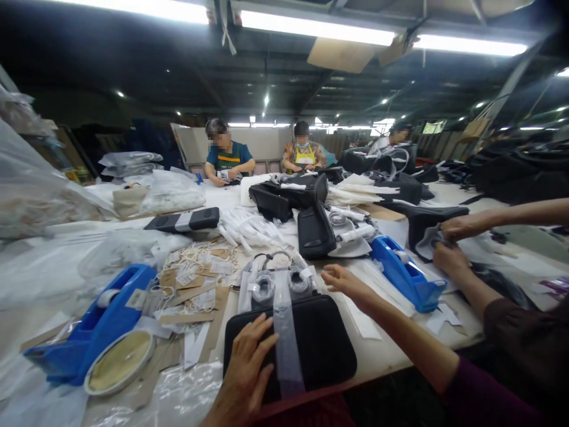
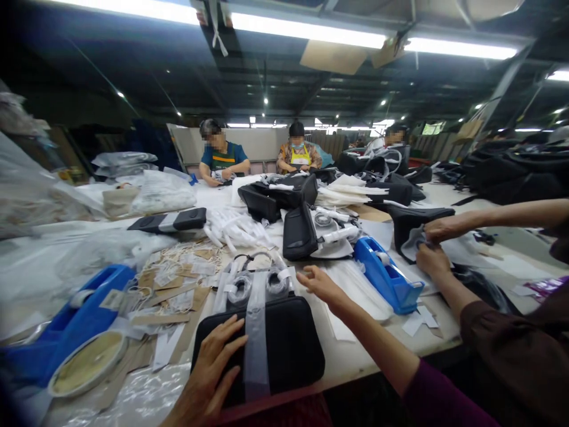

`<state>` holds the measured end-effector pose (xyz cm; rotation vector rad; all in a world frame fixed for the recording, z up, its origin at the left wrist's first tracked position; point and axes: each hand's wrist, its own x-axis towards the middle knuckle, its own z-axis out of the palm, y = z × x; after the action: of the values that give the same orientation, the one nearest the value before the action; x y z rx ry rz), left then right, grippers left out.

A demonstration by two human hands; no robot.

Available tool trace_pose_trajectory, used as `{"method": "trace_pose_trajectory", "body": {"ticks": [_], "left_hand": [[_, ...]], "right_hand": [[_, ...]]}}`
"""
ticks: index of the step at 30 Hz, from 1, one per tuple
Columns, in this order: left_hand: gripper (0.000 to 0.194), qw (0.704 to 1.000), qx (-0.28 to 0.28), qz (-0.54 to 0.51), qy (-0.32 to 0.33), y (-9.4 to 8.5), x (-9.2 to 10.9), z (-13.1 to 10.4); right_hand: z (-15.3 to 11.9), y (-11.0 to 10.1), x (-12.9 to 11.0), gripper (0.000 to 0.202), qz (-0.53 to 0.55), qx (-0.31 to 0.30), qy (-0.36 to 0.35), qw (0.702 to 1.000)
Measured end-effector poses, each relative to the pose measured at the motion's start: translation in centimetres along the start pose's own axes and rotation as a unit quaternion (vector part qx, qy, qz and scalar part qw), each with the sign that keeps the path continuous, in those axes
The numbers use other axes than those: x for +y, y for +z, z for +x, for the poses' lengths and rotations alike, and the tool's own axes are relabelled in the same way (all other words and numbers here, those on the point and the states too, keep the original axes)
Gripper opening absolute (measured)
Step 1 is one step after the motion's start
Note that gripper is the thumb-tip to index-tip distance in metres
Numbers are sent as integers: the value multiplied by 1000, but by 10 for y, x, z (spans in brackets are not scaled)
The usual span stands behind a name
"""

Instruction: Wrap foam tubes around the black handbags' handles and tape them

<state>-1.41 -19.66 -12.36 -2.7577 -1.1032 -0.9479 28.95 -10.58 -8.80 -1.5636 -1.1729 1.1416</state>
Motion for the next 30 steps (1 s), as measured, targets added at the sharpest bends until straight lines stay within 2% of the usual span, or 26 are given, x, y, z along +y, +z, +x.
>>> {"method": "trace_pose_trajectory", "body": {"ticks": [3,5,7,10,13,15,17,20,21,23,25,28,30], "left_hand": [[51,989,67,-30,-127,1,-11,-3],[52,973,96,-45,-204,1,-24,-5],[54,953,92,-86,-275,2,-40,-6],[57,902,3,-237,-360,-1,-65,-5],[59,850,-86,-363,-371,-9,-83,3],[62,837,-113,-388,-369,-16,-89,14],[67,805,-136,-398,-418,-22,-91,29],[70,727,-160,-406,-530,-26,-91,50],[67,714,-164,-404,-548,-26,-91,55],[53,706,-176,-407,-552,-25,-89,60],[41,699,-180,-433,-540,-23,-87,57],[43,692,-130,-493,-511,-18,-85,45],[49,683,-95,-549,-471,-15,-84,37]], "right_hand": [[-18,-5,17,60,48,-77,78,993],[-26,-6,17,59,64,-125,99,985],[-30,-7,12,56,74,-171,116,976],[-30,-9,4,58,59,-187,156,968],[-24,-6,1,57,27,-225,177,958],[-17,-2,1,49,24,-279,182,943],[-12,1,0,43,28,-302,188,934],[-9,5,-2,38,40,-277,209,937],[-10,7,-2,37,47,-267,217,938],[-15,11,-5,36,68,-263,225,936],[-23,15,-7,38,97,-288,210,929],[-32,18,-5,51,120,-311,137,933],[-32,16,3,56,72,-256,79,961]]}}
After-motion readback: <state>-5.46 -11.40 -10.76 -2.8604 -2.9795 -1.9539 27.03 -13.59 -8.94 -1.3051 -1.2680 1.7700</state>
